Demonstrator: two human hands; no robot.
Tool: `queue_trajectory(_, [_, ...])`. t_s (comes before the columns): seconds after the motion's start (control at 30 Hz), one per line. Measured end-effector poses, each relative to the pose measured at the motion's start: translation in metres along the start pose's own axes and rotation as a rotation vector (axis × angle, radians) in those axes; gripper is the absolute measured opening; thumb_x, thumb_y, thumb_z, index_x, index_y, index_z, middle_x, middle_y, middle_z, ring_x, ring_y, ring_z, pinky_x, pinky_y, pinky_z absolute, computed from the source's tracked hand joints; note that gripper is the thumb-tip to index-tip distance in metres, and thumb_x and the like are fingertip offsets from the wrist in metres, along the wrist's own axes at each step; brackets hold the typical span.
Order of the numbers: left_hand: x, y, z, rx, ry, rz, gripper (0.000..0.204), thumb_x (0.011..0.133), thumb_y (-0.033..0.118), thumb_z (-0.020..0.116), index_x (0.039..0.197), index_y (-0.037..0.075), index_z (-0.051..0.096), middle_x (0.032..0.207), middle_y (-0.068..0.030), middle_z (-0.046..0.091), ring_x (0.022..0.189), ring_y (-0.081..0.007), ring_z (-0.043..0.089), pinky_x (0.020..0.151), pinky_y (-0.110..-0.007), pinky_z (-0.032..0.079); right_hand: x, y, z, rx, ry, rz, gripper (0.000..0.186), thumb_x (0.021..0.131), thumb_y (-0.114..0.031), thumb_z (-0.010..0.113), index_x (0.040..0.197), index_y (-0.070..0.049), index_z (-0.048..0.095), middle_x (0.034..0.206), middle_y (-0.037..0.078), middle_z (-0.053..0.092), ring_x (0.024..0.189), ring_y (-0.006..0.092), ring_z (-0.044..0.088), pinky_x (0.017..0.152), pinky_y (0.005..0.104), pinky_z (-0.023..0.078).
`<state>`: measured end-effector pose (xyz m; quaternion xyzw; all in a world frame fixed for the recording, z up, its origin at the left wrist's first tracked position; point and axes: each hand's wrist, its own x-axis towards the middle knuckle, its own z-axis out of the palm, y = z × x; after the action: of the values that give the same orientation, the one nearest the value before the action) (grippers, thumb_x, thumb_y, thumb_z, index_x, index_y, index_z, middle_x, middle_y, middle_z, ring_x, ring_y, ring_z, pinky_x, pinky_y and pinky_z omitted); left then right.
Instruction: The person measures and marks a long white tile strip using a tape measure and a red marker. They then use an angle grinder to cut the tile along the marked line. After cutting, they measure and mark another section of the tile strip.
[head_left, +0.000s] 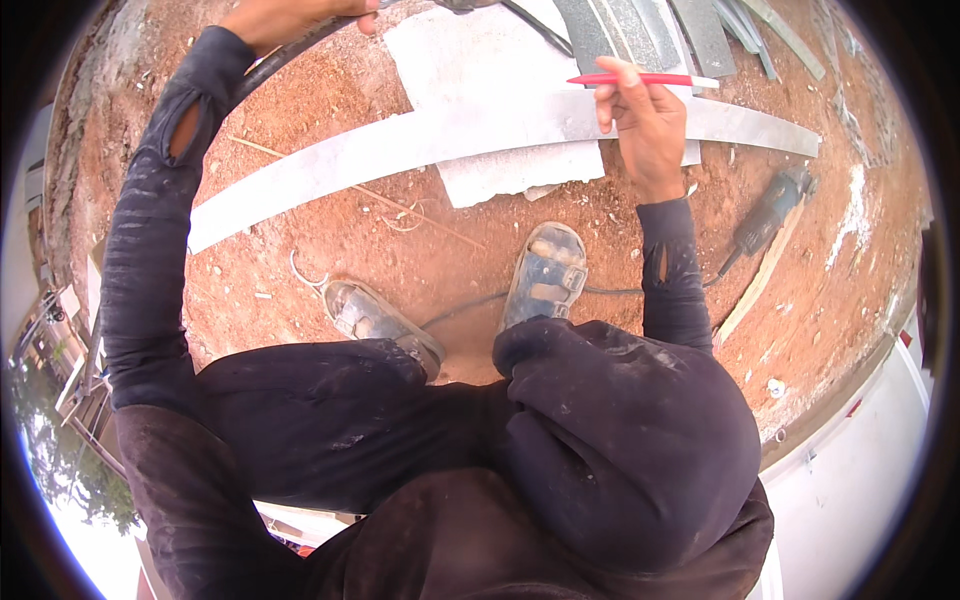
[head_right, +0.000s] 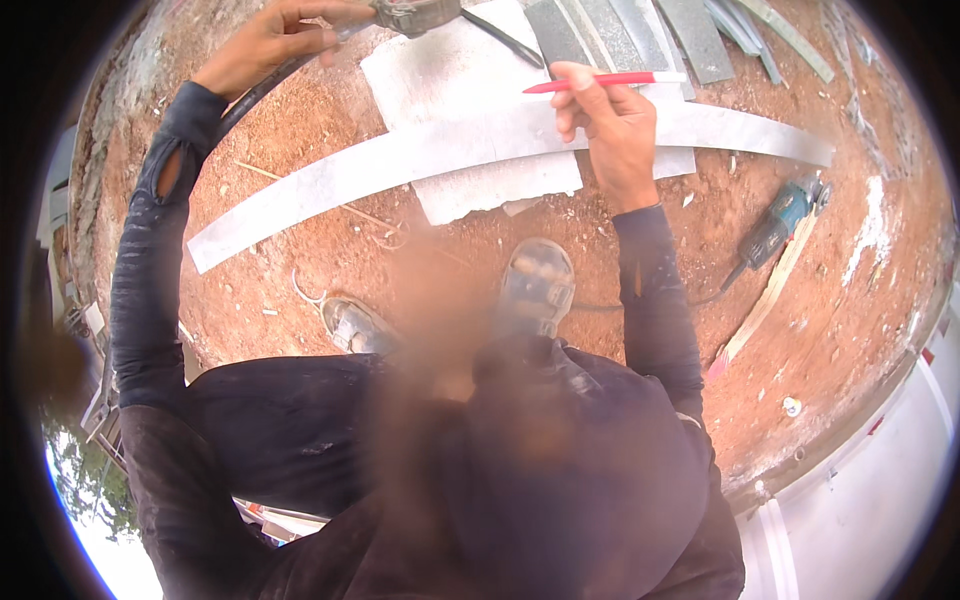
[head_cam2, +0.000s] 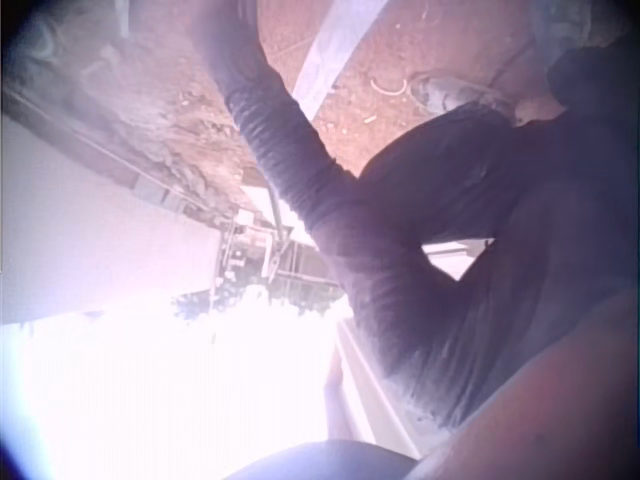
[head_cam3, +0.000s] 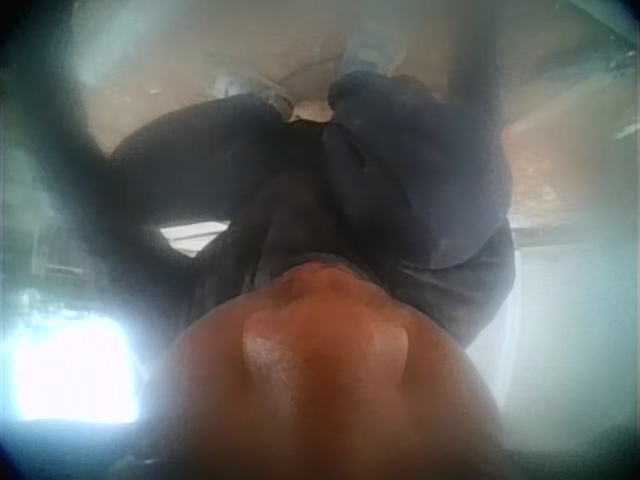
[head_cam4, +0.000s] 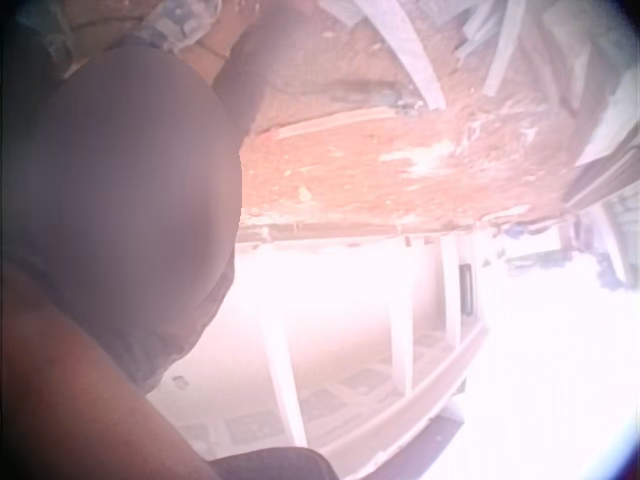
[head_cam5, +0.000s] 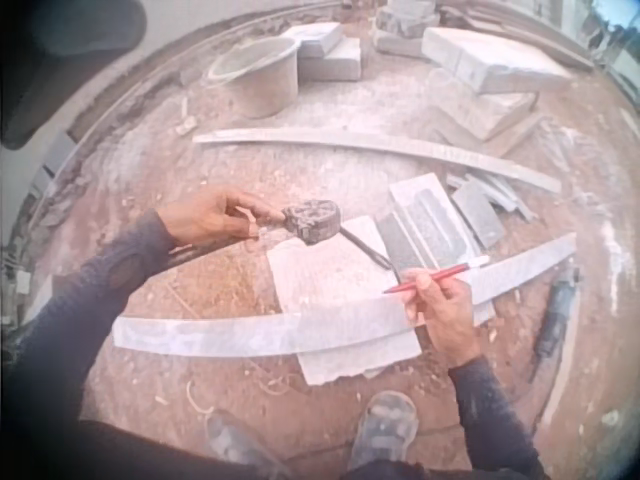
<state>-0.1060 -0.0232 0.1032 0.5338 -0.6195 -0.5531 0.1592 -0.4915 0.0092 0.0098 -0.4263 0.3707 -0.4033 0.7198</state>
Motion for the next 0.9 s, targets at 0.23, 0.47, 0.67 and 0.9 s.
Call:
queue_trajectory(0.23, [-0.039,0.003,-0.023,0.128,0.203,-0.132,0.039,0.086,0.003,0.061,0.125,0.000,0.063,0.092,-0.0041,0.064,0.080,-0.0115,0.060,0.073,-0.027,0.051,0.001,0.036,0.037,-0.339,0.109,-0.028,0.014,0.089,-0.011,0.066,0.093,0.002,0.068,0.076,0.003,0.066,0.063,0.0075,0.061,0.056,0.0227,0.048])
queue_trajectory(0.47, [-0.050,-0.002,-0.030,0.088,0.218,-0.076,0.041,0.086,0.003,0.063,0.127,0.000,0.060,0.088,-0.0035,0.062,0.078,-0.0117,0.060,0.071,-0.026,0.050,0.001,0.042,0.032,-0.408,0.051,-0.056,0.013,0.091,-0.013,0.068,0.094,0.000,0.069,0.074,0.001,0.065,0.063,0.0062,0.060,0.056,0.0218,0.047])
queue_trajectory(0.67, [-0.050,-0.003,-0.034,0.104,0.193,-0.049,0.043,0.085,0.004,0.063,0.128,-0.001,0.059,0.088,-0.0035,0.062,0.078,-0.0120,0.060,0.073,-0.026,0.051,0.000,0.043,0.034,-0.390,0.053,-0.070,0.013,0.091,-0.013,0.068,0.094,0.000,0.069,0.074,0.001,0.065,0.063,0.0060,0.059,0.056,0.0218,0.047])
queue_trajectory(0.9, [-0.050,0.009,-0.031,0.134,0.246,-0.084,0.043,0.085,0.003,0.063,0.127,-0.001,0.060,0.088,-0.0043,0.062,0.078,-0.0131,0.061,0.073,-0.027,0.052,0.000,0.042,0.027,-0.420,0.004,-0.057,0.010,0.089,-0.010,0.067,0.089,0.000,0.070,0.076,0.001,0.066,0.066,0.0062,0.059,0.060,0.0224,0.048])
